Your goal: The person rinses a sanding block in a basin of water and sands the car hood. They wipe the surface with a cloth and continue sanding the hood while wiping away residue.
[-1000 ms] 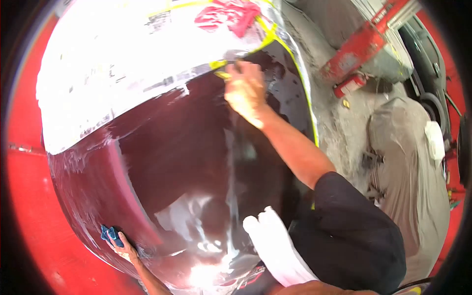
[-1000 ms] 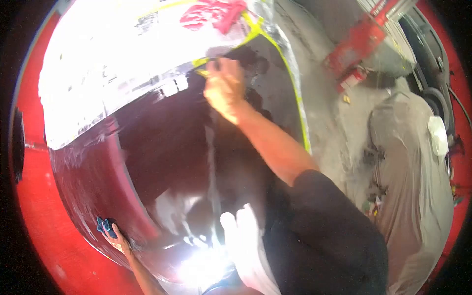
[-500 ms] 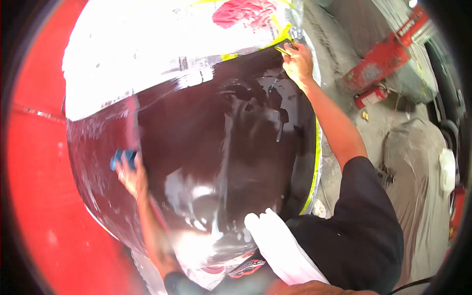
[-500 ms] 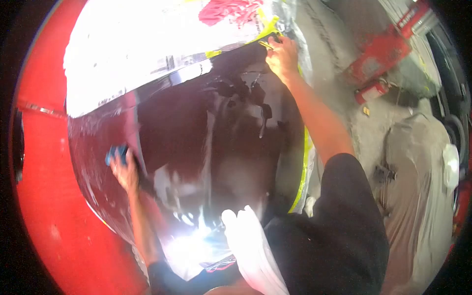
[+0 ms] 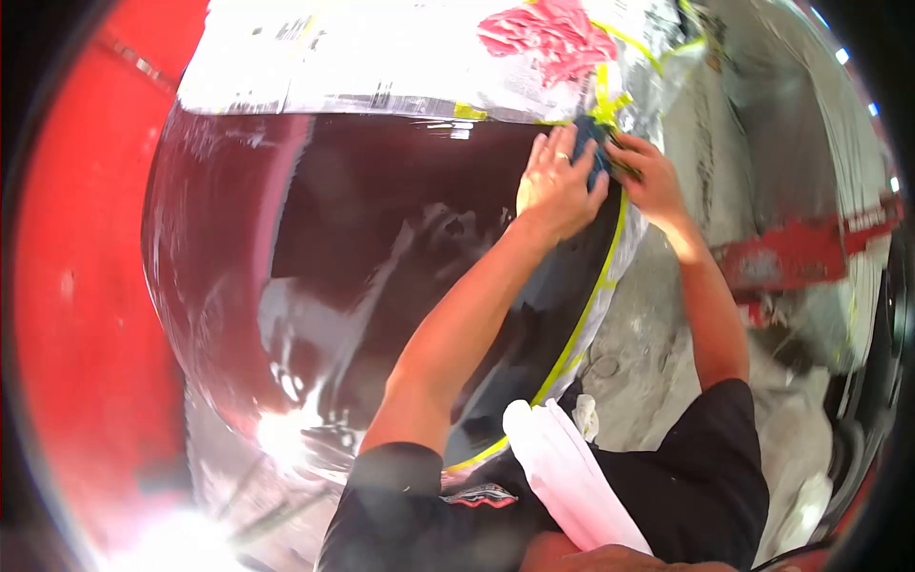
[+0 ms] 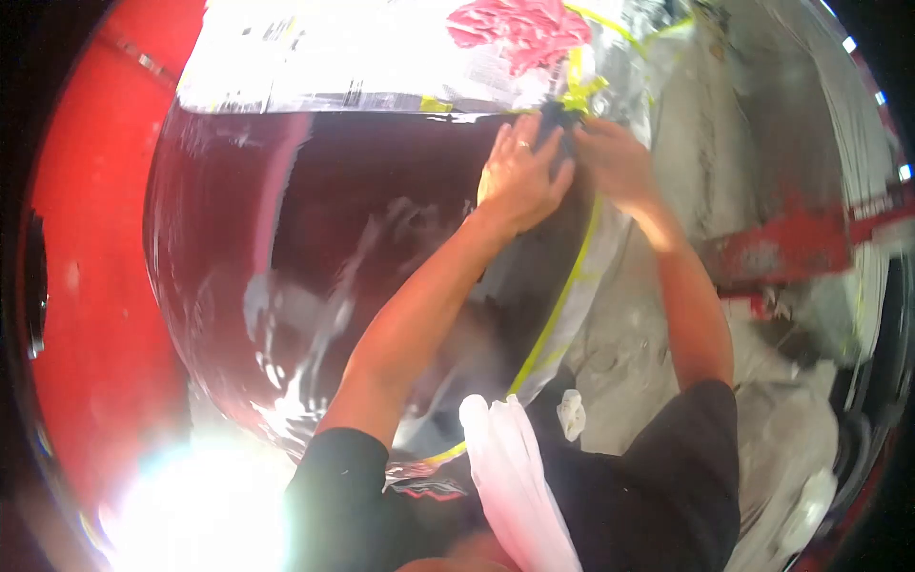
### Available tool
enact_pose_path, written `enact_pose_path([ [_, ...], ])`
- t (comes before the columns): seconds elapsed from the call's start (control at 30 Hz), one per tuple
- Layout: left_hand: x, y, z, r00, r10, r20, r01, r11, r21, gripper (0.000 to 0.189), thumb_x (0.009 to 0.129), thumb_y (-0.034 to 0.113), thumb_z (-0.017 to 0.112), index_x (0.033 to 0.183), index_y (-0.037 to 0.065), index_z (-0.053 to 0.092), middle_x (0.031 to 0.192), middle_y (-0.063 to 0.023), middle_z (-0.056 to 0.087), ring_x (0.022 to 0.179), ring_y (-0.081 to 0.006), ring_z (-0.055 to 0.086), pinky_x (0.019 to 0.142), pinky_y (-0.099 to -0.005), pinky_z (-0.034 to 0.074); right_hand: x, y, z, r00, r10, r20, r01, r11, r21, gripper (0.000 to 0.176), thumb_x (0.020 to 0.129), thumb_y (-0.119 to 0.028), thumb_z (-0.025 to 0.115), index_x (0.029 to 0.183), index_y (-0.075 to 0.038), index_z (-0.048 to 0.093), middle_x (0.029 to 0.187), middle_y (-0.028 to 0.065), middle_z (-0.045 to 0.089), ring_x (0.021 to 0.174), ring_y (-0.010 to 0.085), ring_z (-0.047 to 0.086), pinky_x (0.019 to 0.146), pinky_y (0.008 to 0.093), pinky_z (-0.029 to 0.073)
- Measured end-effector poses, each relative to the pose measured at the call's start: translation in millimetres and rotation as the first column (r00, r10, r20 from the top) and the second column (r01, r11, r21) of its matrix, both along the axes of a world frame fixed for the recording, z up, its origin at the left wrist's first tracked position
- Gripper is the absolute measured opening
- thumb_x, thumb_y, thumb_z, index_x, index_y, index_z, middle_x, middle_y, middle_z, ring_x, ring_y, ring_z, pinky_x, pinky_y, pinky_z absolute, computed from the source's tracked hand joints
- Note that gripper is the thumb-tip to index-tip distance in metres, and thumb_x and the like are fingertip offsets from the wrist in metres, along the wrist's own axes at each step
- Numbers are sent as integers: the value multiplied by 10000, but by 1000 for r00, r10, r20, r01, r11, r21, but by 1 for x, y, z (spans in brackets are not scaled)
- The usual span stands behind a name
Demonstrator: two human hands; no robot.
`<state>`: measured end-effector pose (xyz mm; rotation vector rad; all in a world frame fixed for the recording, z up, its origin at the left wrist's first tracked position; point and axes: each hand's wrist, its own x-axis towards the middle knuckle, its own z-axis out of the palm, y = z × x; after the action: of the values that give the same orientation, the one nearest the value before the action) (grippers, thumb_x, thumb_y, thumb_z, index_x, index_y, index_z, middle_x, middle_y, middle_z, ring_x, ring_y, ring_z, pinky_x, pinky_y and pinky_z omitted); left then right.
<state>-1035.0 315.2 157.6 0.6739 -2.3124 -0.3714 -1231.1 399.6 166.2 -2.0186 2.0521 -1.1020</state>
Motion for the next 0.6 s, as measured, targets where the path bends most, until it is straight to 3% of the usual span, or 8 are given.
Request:
enact_pose_path([
  [0.07, 19, 0, 6, 993, -100, 59, 101, 995, -22, 497, 967, 353, 585, 1382, 79, 582, 1507, -249, 448, 1398, -391, 435, 1197, -476, 326, -27, -4, 11, 958, 200, -204, -206, 978, -8, 509, 790, 120, 661, 1256, -81, 705, 1371, 169, 606, 1124, 301, 670, 905, 326, 550],
  [0.13, 61, 11, 16, 985, -110, 135, 106, 994, 32, 474, 957, 323, 607, 1376, 101, 590, 1509, -224, 457, 1372, -385, 465, 1171, -466, 369, -38, -11, 7, 954, 274, -124, -272, 962, 36, 531, 763, 143, 681, 1242, -84, 714, 1353, 165, 616, 1165, 320, 649, 953, 348, 532],
  [0.2, 118, 23, 34, 950, 72, 303, -116, 985, 130, 496, 897, 271, 656, 1363, 111, 601, 1485, -203, 487, 1362, -381, 476, 1136, -481, 398, -34, -16, 17, 936, 289, -203, -295, 956, 2, 536, 749, 133, 714, 1234, -95, 721, 1331, 160, 628, 1199, 330, 626, 981, 372, 518],
  [0.23, 153, 31, 22, 906, 269, 327, -299, 953, 46, 513, 870, 237, 673, 1362, 110, 603, 1484, -205, 484, 1361, -390, 471, 1122, -511, 394, -33, -18, 16, 941, 289, -175, -290, 957, 19, 526, 748, 101, 751, 1229, -110, 726, 1315, 159, 635, 1214, 329, 612, 1005, 382, 503],
  [0.27, 190, 34, 12, 841, 456, 290, -472, 881, -17, 520, 837, 274, 728, 1318, 103, 631, 1451, -213, 507, 1343, -399, 478, 1106, -548, 388, -28, -22, 20, 938, 297, -180, -298, 954, 26, 493, 747, -21, 780, 1222, -142, 727, 1325, 141, 634, 1205, 349, 606, 1012, 423, 491],
  [0.33, 264, 36, -24, 614, 758, 220, -757, 644, -106, 553, 891, 318, 702, 1398, 124, 594, 1486, -278, 453, 1379, -437, 430, 1162, -569, 283, -21, -41, 26, 885, 399, -242, -406, 914, 21, 511, 734, -6, 787, 1223, -140, 728, 1328, 134, 634, 1204, 343, 608, 1013, 429, 494],
  [0.4, 300, 21, -39, 393, 909, 138, -919, 393, 22, 628, 888, 421, 715, 1438, 155, 567, 1522, -280, 415, 1433, -418, 379, 1189, -581, 221, 4, -70, 27, 846, 478, -239, -488, 873, 20, 472, 727, 2, 790, 1183, -113, 737, 1320, 143, 634, 1185, 354, 612, 1012, 440, 498],
  [0.6, 307, -9, -40, 270, 954, 131, -962, 272, 4, 785, 811, 638, 731, 1464, 246, 541, 1592, -212, 362, 1501, -425, 262, 1195, -659, 105, 141, -178, 15, 772, 579, -264, -613, 788, -63, 376, 767, -92, 739, 1142, -118, 741, 1217, 128, 650, 1095, 332, 625, 932, 424, 530],
])
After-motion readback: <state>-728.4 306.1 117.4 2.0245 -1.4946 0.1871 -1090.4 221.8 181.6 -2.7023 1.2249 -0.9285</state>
